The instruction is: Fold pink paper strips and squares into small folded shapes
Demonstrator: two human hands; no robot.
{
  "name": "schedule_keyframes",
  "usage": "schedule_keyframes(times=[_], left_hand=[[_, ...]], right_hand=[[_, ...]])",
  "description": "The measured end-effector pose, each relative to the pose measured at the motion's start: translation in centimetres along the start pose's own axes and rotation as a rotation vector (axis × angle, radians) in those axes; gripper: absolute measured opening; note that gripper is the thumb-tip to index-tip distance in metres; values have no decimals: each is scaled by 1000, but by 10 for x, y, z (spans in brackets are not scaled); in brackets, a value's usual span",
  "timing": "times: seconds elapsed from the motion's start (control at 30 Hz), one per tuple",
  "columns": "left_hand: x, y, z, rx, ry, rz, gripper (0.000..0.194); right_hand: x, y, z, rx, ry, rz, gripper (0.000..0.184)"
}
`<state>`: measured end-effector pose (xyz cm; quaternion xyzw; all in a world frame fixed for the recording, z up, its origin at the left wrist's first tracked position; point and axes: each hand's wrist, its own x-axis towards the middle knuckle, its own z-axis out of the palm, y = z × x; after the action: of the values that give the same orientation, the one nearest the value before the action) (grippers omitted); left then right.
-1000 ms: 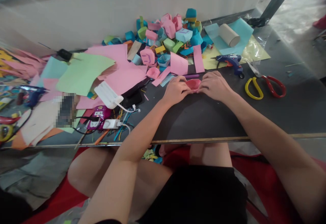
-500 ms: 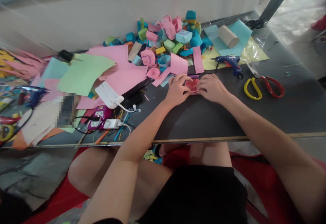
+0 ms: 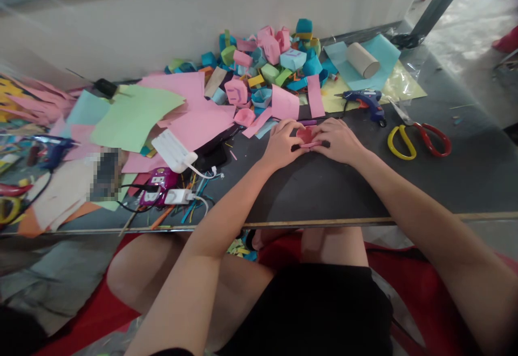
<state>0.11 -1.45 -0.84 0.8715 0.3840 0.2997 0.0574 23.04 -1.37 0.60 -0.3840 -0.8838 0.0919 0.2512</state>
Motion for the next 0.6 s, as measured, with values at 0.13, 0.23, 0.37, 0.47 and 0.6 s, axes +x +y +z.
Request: schedule_keyframes(times=[0.13, 0.23, 0.37, 0.47, 0.6], left_hand=[[1, -1, 2, -21, 17, 21, 19], [0, -1, 2, -40, 29, 35, 17], [0, -3, 1, -71, 62, 55, 17], [-1, -6, 3, -115, 110, 24, 46], [-2, -8, 8, -232, 104, -41, 75]], right_hand=[[0, 4, 3, 40, 7, -22, 18], [0, 7, 4, 49, 17, -20, 16], [-2, 6, 3, 33, 60, -35, 14], [-3, 3, 2, 26, 106, -64, 14], [-3, -1, 2, 36, 152, -109, 18]])
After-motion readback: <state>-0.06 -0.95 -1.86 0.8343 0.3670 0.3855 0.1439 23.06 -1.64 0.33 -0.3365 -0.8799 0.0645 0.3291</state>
